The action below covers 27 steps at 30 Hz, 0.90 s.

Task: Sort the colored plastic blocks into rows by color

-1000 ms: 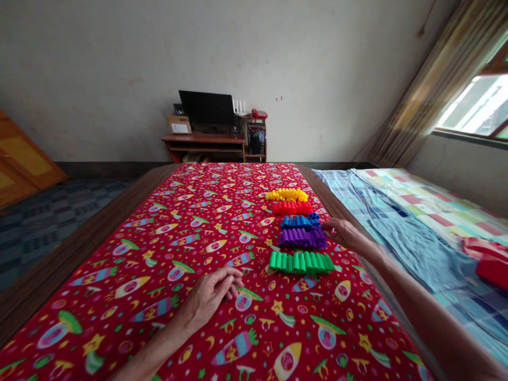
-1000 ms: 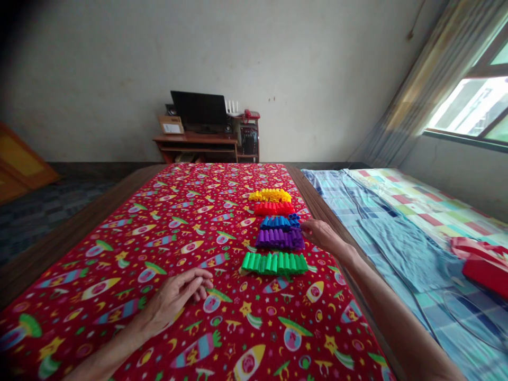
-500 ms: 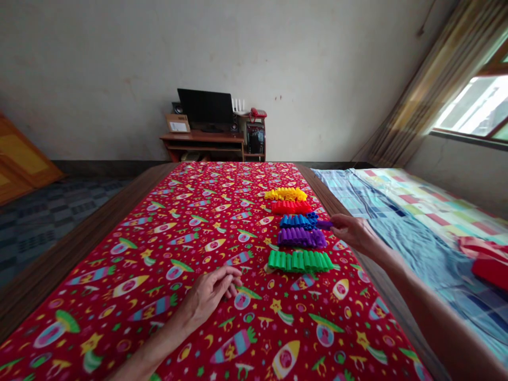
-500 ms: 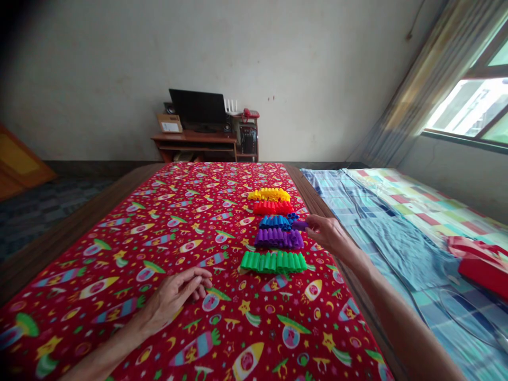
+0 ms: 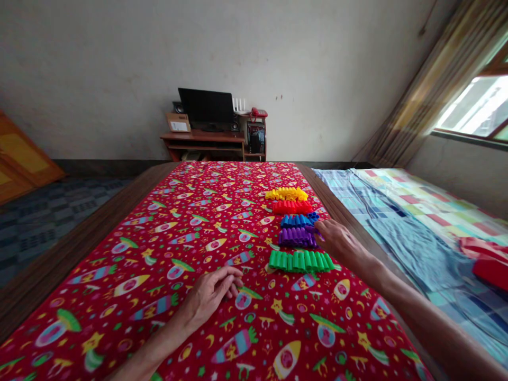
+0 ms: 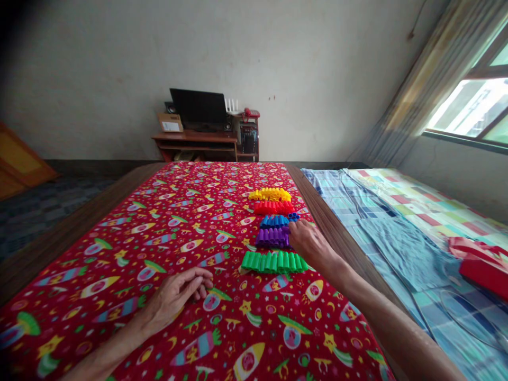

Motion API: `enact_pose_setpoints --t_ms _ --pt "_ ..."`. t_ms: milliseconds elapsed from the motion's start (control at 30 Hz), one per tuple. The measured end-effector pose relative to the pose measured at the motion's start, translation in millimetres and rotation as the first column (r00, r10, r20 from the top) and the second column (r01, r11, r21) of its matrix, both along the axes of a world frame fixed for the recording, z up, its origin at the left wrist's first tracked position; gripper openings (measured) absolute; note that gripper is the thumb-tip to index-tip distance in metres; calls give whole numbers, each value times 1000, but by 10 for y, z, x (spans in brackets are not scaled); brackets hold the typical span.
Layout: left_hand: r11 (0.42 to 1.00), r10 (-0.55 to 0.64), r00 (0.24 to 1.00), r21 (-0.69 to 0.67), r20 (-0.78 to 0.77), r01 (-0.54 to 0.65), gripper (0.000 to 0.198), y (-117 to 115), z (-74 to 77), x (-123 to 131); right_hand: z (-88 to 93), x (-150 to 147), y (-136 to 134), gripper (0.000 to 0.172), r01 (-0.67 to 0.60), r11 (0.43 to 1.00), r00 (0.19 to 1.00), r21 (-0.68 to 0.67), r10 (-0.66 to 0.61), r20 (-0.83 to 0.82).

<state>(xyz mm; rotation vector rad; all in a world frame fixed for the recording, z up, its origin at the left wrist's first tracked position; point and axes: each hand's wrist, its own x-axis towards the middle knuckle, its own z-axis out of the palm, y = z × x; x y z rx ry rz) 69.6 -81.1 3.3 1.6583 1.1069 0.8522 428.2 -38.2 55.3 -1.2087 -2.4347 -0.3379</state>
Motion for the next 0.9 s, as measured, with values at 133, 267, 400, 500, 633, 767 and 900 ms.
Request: enact_pose_setpoints --t_ms 133,267,400,500,633,767,900 --pt "1000 -3 1000 5 0 3 33 1 -10 -4 -4 -70 -15 18 22 999 999 -46 -20 41" --pt "1000 -8 1000 10 1 8 32 1 -34 -9 98 -13 35 27 108 985 994 -138 -109 4" --pt "1000 -8 1000 14 -6 8 31 2 -34 -10 130 166 110 32 257 955 961 -145 -268 -63" --pt "1000 -9 1000 14 -7 9 31 2 -16 -3 114 279 123 32 187 962 971 -202 -212 -110" --pt "1000 -9 1000 16 -17 9 31 5 -11 2 63 350 113 35 100 972 972 -213 -142 -189" --pt "999 -1 1000 33 -20 2 30 5 -40 -5 -58 382 180 35 156 957 975 -246 -189 -118" --pt "999 -10 1000 38 -21 11 29 2 -53 -10 -133 376 268 30 174 941 978 -290 -198 -58"
